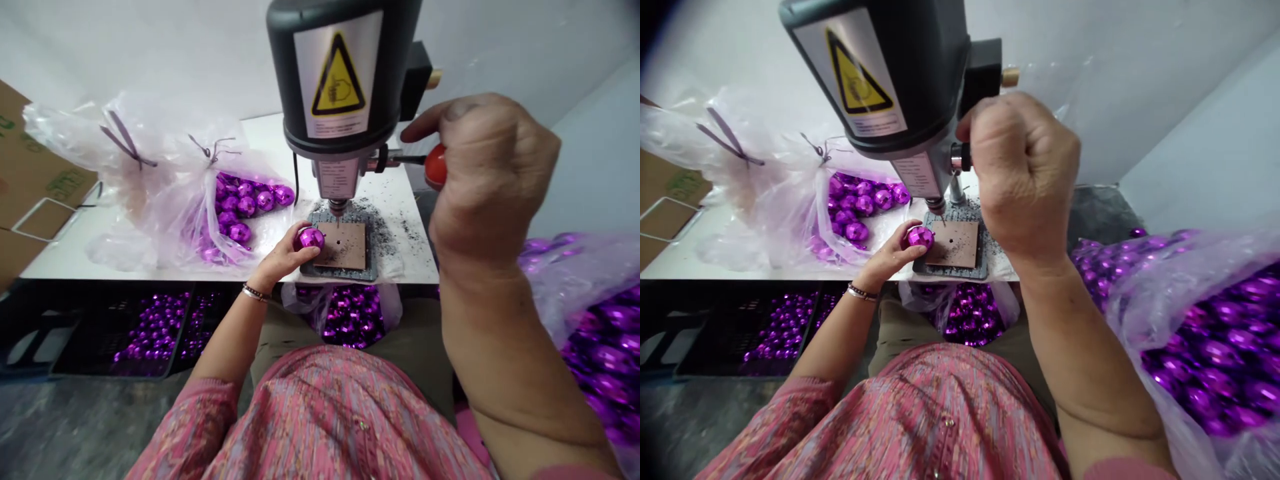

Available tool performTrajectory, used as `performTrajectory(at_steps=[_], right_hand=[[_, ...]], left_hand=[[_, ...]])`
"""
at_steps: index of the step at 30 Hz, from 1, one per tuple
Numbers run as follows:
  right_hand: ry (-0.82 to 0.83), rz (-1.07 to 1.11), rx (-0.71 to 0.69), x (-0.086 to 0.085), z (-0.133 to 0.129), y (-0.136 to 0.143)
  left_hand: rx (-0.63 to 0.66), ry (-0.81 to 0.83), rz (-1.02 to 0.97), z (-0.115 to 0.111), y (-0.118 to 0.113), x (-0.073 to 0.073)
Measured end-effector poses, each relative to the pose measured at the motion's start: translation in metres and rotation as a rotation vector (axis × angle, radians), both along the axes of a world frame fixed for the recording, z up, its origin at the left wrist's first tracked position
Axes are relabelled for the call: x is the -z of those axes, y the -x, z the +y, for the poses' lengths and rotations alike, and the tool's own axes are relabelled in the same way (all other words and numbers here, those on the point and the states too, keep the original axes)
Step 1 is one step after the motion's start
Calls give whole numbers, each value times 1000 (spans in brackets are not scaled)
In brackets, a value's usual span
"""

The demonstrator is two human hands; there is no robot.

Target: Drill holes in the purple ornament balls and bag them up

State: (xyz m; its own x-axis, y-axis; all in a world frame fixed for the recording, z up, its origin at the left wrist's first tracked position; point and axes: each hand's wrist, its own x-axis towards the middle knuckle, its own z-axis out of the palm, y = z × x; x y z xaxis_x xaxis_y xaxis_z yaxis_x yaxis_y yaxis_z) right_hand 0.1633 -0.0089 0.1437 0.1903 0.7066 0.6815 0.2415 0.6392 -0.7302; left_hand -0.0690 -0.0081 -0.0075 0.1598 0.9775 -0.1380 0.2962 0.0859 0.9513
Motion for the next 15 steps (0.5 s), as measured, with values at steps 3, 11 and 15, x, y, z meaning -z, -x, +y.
performTrajectory(at_steps=[3, 11, 15], right_hand=[[-18, 14, -1, 2, 2, 0], [18, -36, 23, -11, 1, 2], [291, -166, 180, -48, 9, 2]], left_hand=[[2, -66, 252, 5, -4, -1], [75, -117, 441, 15, -20, -12], [106, -122, 512, 17, -27, -20]])
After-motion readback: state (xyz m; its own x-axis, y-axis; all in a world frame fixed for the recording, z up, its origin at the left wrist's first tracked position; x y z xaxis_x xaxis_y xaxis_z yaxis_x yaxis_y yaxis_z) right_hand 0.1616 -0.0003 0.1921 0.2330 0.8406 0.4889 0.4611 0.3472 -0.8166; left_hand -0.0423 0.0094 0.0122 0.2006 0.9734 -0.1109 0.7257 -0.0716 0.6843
